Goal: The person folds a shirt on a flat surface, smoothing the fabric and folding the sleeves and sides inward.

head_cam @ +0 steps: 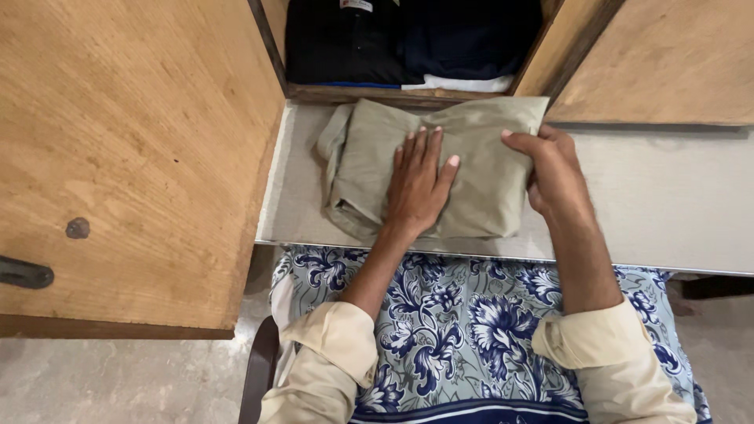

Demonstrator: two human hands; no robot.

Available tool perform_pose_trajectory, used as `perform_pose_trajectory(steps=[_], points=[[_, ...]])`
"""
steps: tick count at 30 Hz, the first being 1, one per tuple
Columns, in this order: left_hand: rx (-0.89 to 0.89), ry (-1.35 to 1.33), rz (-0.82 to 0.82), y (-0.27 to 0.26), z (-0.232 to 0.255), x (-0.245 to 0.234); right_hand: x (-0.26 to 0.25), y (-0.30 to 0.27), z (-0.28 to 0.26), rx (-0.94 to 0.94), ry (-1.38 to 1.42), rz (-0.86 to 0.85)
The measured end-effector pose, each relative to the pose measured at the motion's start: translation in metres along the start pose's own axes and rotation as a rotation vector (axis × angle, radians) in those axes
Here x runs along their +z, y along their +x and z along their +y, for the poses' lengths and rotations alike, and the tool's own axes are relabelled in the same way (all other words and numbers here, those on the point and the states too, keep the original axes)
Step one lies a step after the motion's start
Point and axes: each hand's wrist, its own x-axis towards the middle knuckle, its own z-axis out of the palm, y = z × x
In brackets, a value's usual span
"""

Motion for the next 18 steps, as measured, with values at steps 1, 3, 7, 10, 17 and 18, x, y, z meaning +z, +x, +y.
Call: perform_pose_trajectory(steps=[1, 3, 7, 10, 17, 18], points=[[-0.001, -0.001, 0.0, 0.0, 0.001, 0.003, 0.004, -0.003, -0.004, 0.0, -0.001, 0.0], [0.025, -0.075, -0.009, 0.0, 0.005, 0.005, 0.011, -0.007, -0.012, -0.026, 0.097, 0.02], [0.015, -0.209, -0.007, 0.0, 0.019, -0.001, 0.02, -0.018, -0.026, -0.032, 0.143, 0.008], [0.045, -0.229, 0.026, -0.006, 0.029, -0.01, 0.019, -0.022, -0.03, -0.056, 0.148, 0.044], [0.074, -0.124, -0.111, -0.01, 0.025, -0.015, -0.001, -0.001, -0.016, 0.107, 0.276, 0.106], [0.032, -0.1, -0.175, -0.01, 0.025, -0.015, 0.0, -0.001, -0.018, 0.127, 0.339, 0.071]])
